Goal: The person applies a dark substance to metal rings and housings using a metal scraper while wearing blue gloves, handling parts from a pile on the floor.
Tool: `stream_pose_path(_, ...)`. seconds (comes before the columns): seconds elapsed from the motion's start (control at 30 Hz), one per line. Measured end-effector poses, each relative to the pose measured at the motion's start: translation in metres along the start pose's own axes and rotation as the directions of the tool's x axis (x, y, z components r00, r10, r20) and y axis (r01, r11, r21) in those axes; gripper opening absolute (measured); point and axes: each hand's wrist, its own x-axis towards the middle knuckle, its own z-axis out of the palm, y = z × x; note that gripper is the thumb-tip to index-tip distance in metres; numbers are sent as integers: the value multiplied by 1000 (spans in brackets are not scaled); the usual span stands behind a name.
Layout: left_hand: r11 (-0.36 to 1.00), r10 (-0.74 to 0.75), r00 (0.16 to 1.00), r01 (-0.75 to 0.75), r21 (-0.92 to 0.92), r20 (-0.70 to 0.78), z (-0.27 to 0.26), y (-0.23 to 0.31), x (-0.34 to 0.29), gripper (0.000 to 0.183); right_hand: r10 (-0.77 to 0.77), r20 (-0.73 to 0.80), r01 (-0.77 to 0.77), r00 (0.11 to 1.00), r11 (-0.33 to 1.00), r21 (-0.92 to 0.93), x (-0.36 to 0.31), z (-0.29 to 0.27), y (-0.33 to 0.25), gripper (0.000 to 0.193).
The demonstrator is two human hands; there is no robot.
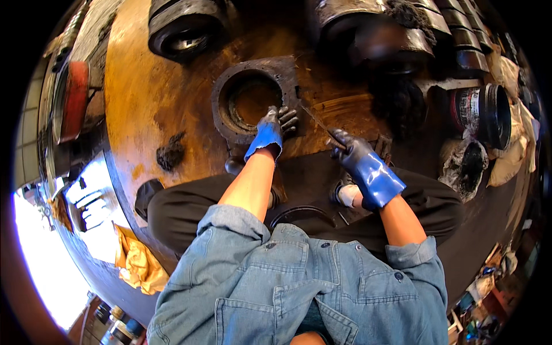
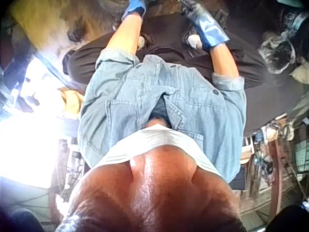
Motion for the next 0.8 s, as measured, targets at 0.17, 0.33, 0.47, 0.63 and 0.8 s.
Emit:
stream_pose_path(0.17, 992, -72, 997, 72, -103, 2, -2, -24, -33, 44, -27, 257, 190, 966, 748, -636, -26, -7, -35, 62)
stream_pose_path(0.33, 976, -217, 976, 218, 11, -18, -18, -77, -60, 56, 253, 483, 278, 838, 564, -778, -30, 7, -44, 55)
stream_pose_path(0.47, 871, -353, 872, 438, -221, 339, 6, -94, -58, 63, -59, 388, 368, 920, 471, -801, -42, 23, -29, 48)
stream_pose_path(0.63, 856, -338, 822, 471, -212, 459, 25, -97, -71, 47, 112, 472, 355, 875, 516, -780, -35, 36, -50, 53)
stream_pose_path(0.8, 838, -331, 827, 479, -261, 454, 25, -94, -71, 34, 266, 476, 223, 838, 629, -745, -15, 26, -85, 52)
